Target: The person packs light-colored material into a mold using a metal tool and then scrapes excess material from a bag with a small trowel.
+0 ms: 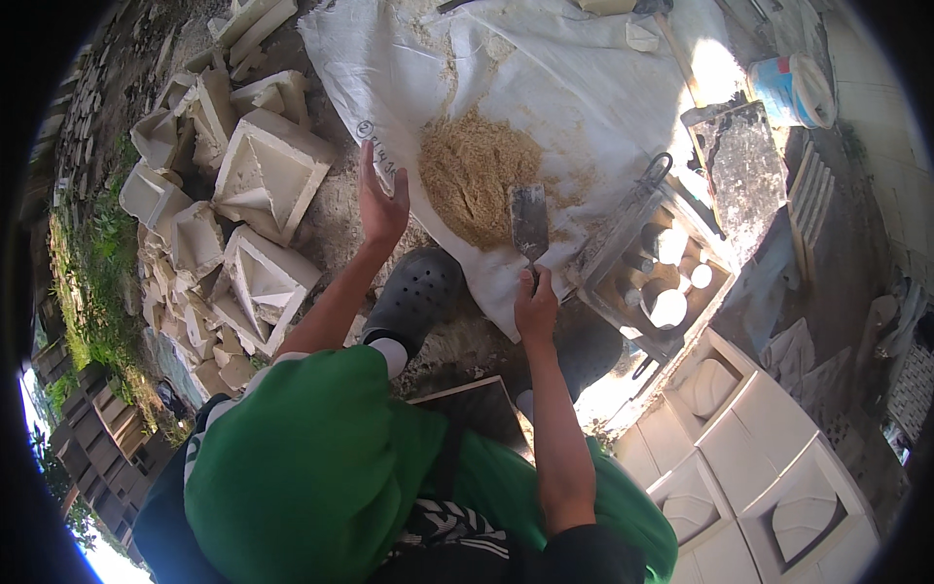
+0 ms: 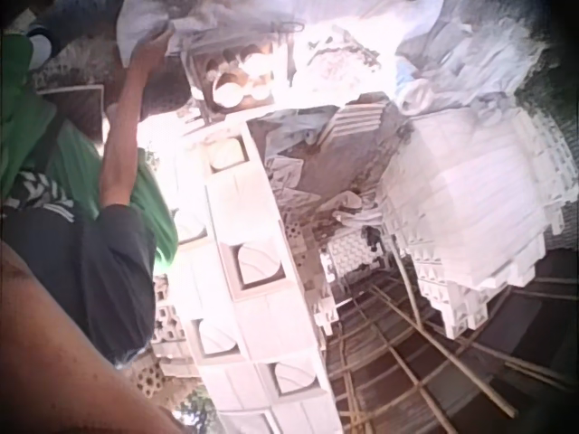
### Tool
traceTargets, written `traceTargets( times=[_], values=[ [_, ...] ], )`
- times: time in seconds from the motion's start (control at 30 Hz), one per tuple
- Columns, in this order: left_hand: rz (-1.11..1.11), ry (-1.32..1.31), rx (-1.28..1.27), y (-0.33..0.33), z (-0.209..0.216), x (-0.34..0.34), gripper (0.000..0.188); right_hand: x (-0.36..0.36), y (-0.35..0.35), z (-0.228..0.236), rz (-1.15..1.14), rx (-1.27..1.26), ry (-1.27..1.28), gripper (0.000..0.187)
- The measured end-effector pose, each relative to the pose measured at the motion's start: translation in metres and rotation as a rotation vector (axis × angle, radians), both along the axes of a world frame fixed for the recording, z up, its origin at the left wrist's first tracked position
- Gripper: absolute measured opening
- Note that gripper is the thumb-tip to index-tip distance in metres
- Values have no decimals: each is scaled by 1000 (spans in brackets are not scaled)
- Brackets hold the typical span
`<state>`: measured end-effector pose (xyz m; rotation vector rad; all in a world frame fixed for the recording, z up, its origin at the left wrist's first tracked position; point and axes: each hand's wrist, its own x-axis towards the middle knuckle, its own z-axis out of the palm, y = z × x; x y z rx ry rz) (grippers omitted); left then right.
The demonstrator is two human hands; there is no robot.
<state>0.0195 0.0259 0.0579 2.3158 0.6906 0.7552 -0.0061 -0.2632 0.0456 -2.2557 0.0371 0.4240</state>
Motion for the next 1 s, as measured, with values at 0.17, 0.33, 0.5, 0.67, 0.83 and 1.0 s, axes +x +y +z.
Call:
traceTargets(
  times=[0.17,0.33,0.5,0.67,0.83,1.0],
  values=[
    [-355,199,-213,3,0,37,46,-19,-30,17,22,-8,212,29],
    [-630,280,-92,11,-38,72,46,-22,-24,39,22,-6,580,29],
    [-779,341,18,-6,-54,89,46,-20,-13,17,52,55,409,32],
    [-802,230,50,-7,-60,82,42,6,25,20,-46,147,518,36],
    [-797,191,1,-18,-45,72,39,32,52,9,-96,162,548,39],
    [-776,189,2,-28,-37,62,38,37,57,-20,13,34,290,44]
  ],
)
